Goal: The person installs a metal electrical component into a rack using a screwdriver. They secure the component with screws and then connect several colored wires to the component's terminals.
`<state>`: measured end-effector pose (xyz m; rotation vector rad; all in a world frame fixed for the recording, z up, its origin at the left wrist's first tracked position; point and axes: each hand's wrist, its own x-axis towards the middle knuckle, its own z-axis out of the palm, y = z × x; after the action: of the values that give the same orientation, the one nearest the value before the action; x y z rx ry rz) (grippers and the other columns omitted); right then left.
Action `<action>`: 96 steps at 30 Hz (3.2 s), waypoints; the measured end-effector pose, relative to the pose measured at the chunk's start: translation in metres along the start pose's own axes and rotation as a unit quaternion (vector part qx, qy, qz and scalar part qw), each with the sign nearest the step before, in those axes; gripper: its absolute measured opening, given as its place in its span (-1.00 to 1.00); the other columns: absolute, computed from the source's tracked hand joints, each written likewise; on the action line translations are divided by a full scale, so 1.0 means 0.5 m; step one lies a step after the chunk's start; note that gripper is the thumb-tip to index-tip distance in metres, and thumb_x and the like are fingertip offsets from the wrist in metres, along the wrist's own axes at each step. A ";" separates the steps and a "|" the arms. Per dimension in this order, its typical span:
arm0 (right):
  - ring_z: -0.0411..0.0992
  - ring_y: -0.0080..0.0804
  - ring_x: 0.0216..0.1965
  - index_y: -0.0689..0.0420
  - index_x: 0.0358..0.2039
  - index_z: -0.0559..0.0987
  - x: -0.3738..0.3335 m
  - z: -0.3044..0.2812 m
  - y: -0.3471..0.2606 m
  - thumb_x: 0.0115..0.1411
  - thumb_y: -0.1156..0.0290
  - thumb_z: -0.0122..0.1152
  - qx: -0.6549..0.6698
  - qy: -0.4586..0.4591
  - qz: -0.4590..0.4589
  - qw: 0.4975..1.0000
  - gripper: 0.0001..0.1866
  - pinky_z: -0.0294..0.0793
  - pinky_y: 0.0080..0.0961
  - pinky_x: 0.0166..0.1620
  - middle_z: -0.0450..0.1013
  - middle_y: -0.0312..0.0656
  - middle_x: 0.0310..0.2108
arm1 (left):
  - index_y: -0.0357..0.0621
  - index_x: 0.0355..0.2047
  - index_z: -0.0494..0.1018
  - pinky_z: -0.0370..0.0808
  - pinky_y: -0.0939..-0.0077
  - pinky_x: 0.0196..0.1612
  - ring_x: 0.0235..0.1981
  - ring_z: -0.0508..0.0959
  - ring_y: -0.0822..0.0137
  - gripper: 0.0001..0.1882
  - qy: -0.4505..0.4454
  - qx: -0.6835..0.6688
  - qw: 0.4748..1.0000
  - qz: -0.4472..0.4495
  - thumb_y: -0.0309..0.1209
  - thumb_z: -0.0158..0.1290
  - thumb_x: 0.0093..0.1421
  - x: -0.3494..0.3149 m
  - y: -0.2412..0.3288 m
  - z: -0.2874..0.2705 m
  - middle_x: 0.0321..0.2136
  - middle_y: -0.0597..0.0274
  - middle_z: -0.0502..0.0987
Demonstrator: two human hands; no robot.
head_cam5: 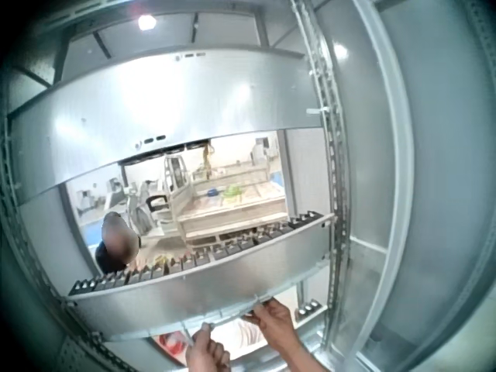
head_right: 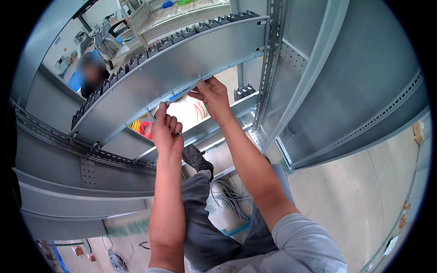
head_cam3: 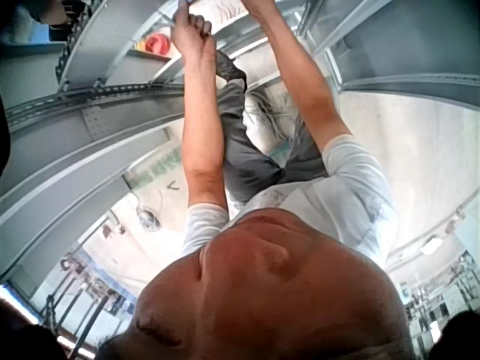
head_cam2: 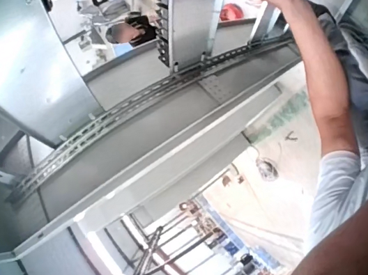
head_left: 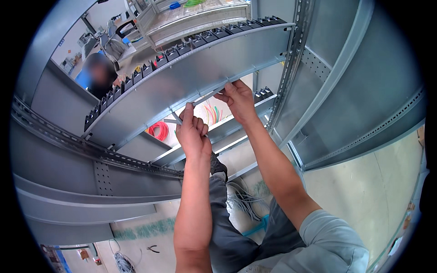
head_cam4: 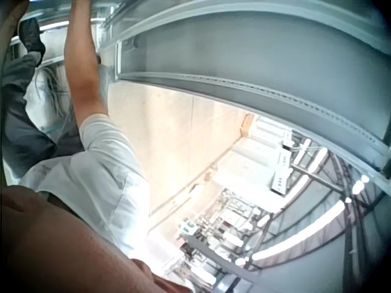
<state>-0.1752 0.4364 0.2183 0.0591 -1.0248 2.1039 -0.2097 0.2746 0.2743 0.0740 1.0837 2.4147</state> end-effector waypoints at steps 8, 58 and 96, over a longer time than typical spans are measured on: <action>0.59 -0.28 -0.11 0.33 0.08 0.47 -0.003 0.032 -0.002 0.39 0.33 0.15 -0.073 0.047 -0.046 0.995 -0.63 0.66 -0.28 0.00 0.55 -0.08 -0.08 | -0.12 -0.34 0.45 -0.07 0.61 -0.67 -0.75 0.01 0.63 -0.82 0.013 -0.001 1.000 0.001 -0.33 0.17 0.31 0.001 0.001 -0.002 -0.75 0.57 0.03; 0.64 -0.29 -0.27 0.37 -0.15 0.60 -0.007 0.030 -0.025 0.39 0.32 0.16 -0.107 -0.035 -0.001 0.994 -0.69 0.71 -0.41 -0.15 0.62 -0.05 -0.30 | -0.11 -0.30 0.46 -0.10 0.62 -0.66 -0.74 -0.02 0.65 -0.83 0.001 0.021 1.000 -0.007 -0.29 0.12 0.36 0.002 0.000 -0.003 -0.73 0.59 0.02; 0.58 -0.43 -0.38 0.34 -0.22 0.58 -0.025 0.054 0.028 0.36 0.29 0.20 -0.033 0.046 0.046 0.997 -0.70 0.74 -0.35 -0.22 0.55 -0.13 -0.37 | -0.22 -0.11 0.47 -0.06 0.63 -0.62 -0.68 -0.02 0.65 -0.71 -0.004 0.055 0.998 -0.009 -0.22 0.09 0.39 0.001 -0.004 -0.010 -0.70 0.57 -0.02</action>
<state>-0.1831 0.4049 0.2229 -0.1186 -1.0585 2.1332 -0.2107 0.2726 0.2691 0.1096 1.2091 2.3360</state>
